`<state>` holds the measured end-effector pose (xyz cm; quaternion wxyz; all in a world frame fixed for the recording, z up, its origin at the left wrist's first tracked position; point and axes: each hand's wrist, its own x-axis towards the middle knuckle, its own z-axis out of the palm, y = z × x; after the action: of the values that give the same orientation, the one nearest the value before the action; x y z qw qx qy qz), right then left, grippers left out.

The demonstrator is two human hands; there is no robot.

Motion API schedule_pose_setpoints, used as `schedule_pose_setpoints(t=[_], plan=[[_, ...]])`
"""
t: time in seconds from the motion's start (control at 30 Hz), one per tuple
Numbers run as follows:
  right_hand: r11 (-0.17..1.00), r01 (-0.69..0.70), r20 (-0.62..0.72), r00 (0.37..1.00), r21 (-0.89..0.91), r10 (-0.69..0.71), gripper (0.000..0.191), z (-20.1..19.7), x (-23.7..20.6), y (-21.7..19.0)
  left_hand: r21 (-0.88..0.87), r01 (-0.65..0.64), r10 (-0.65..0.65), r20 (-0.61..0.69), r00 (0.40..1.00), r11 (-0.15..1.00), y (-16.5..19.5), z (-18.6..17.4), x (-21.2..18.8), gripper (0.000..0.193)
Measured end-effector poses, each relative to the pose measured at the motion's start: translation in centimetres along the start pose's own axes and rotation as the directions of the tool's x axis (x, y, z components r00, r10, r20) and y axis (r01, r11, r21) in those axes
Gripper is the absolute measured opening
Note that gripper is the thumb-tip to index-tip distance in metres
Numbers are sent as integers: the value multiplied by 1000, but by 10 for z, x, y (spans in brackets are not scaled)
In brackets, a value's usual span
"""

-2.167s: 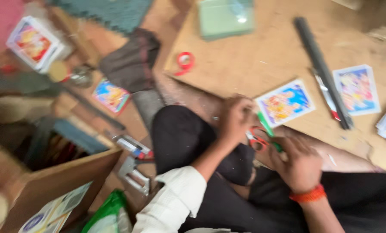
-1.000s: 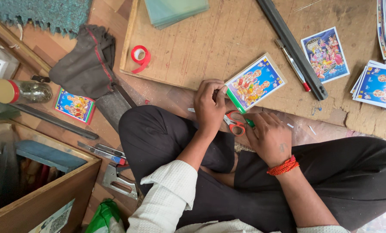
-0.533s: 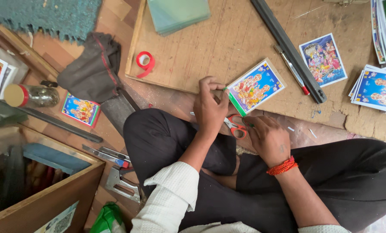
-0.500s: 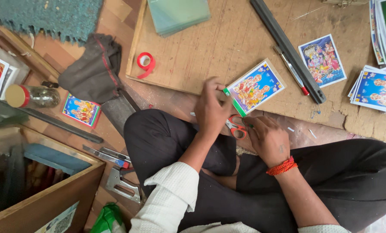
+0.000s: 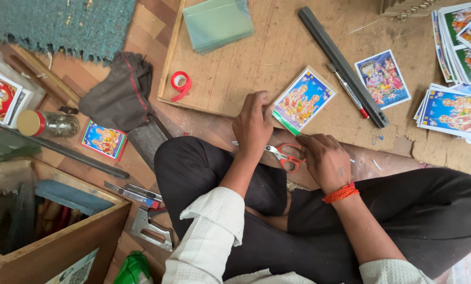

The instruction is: The person sits on the floor and repeatedly assembles small card packs by placing a printed card onto a cardboard backing, applying green tape to the edges, and stacking the finished packs. The person handles printed cards, cardboard backings, and tape rolls throughout the process.

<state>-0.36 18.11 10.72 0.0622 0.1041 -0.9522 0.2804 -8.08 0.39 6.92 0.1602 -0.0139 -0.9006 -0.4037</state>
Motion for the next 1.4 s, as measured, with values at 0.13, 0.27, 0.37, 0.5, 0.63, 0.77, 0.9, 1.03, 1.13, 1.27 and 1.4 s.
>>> schedule_pose_setpoints(t=[0.13,0.27,0.37,0.5,0.63,0.77,0.9,1.03,1.13,1.27,1.4], plan=[[1000,-16,-8,1000,-2,16,25,0,3,0,42,-178,176,56,983,983,27,-10,-16,66],[1000,-15,-9,1000,25,15,26,-4,0,3,15,-200,197,109,974,980,40,-13,-18,72],[998,21,-3,1000,63,-21,28,-14,-5,6,30,-182,170,237,957,983,41,-11,-10,63],[997,16,-18,1000,77,-14,23,-26,-5,4,93,-271,243,234,941,958,36,-7,15,41],[998,-17,-11,1000,64,18,22,-33,-3,1,241,-345,342,53,938,907,27,8,69,39],[1000,11,-46,999,29,-10,33,-37,3,10,260,-285,259,130,957,923,23,27,107,12],[986,-159,69,985,51,156,60,-34,8,19,276,-288,237,206,949,917,15,28,112,14],[963,-215,77,976,161,205,76,-28,10,20,34,-262,256,131,958,964,13,1,63,11],[951,-274,93,961,147,262,86,-25,10,20,-61,-245,252,292,923,968,26,-19,9,14],[957,-274,134,956,95,261,87,-17,9,16,-112,-232,258,448,856,966,37,-27,-31,32],[964,-234,167,963,122,213,75,-13,11,16,-75,-378,375,394,839,923,34,-27,-35,34]])
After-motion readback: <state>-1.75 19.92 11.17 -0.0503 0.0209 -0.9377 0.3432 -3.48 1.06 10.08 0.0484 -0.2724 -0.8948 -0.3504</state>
